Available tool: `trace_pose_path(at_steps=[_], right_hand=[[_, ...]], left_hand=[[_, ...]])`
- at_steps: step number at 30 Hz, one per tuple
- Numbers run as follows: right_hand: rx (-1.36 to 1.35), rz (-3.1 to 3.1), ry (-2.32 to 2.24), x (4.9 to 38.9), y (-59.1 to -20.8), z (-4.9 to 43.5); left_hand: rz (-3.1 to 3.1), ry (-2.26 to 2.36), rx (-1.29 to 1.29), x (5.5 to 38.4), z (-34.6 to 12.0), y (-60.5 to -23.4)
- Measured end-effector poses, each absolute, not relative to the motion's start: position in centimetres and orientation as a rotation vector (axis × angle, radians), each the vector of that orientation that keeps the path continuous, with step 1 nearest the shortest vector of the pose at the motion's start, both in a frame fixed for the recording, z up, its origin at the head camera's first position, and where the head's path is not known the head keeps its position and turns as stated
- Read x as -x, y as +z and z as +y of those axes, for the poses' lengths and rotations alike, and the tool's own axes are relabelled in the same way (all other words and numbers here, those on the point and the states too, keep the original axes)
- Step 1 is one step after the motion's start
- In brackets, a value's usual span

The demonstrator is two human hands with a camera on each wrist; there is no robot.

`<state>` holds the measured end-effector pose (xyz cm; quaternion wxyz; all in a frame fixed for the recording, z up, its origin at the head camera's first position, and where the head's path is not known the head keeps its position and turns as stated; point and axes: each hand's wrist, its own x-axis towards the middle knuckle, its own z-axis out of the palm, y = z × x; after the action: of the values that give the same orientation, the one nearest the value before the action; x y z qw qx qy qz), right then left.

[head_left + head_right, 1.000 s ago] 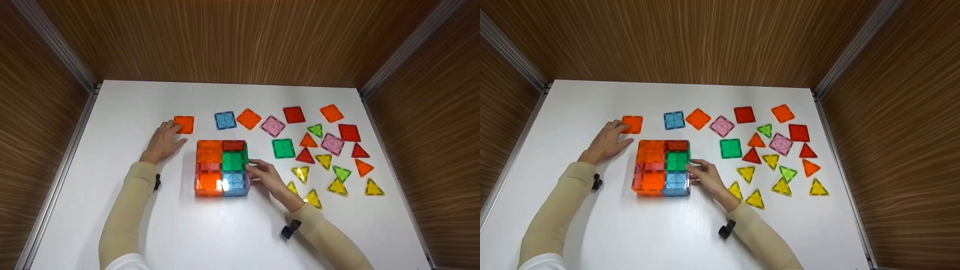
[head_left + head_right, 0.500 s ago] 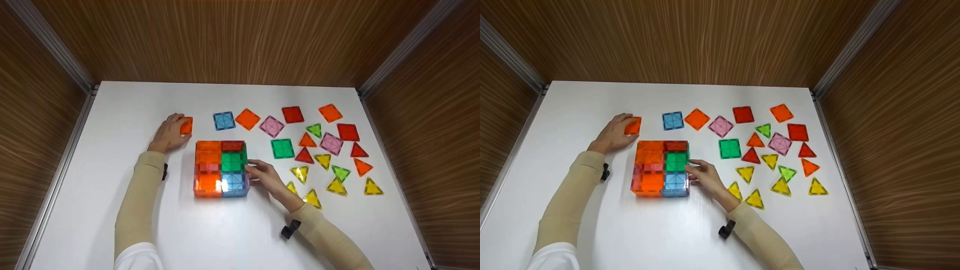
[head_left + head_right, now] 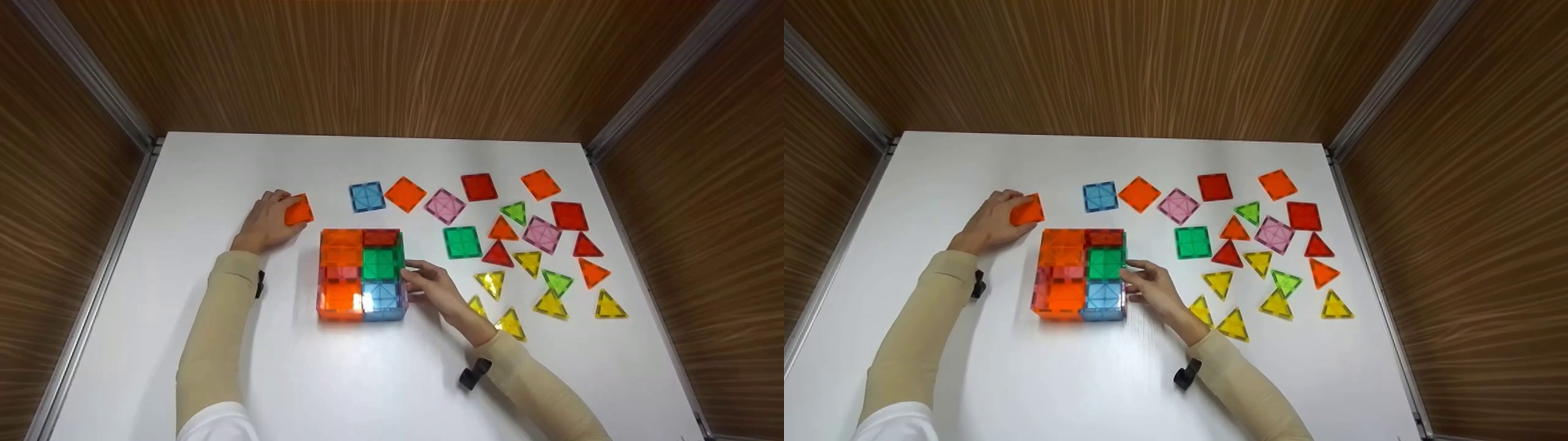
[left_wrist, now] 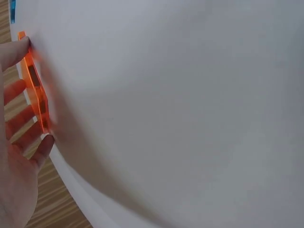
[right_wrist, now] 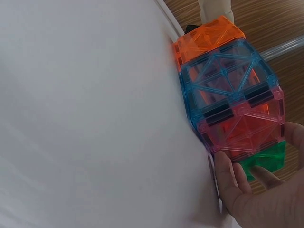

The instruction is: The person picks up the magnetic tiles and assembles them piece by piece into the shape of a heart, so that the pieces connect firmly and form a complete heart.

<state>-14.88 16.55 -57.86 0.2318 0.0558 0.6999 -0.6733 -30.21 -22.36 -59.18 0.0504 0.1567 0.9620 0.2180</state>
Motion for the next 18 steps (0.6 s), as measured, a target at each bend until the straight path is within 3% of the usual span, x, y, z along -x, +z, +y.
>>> trace_pose_path(at_steps=[11, 18], right_hand=[[-0.155, 1.907, -1.845, 14.9, -57.7, 16.6], [-0.152, 1.91, -1.857, 14.9, -57.8, 16.5]], left_hand=[[2.929, 0.78, -0.38, 28.8, -23.3, -58.6], [2.919, 0.863, -0.408, 27.8, -22.8, -56.2]])
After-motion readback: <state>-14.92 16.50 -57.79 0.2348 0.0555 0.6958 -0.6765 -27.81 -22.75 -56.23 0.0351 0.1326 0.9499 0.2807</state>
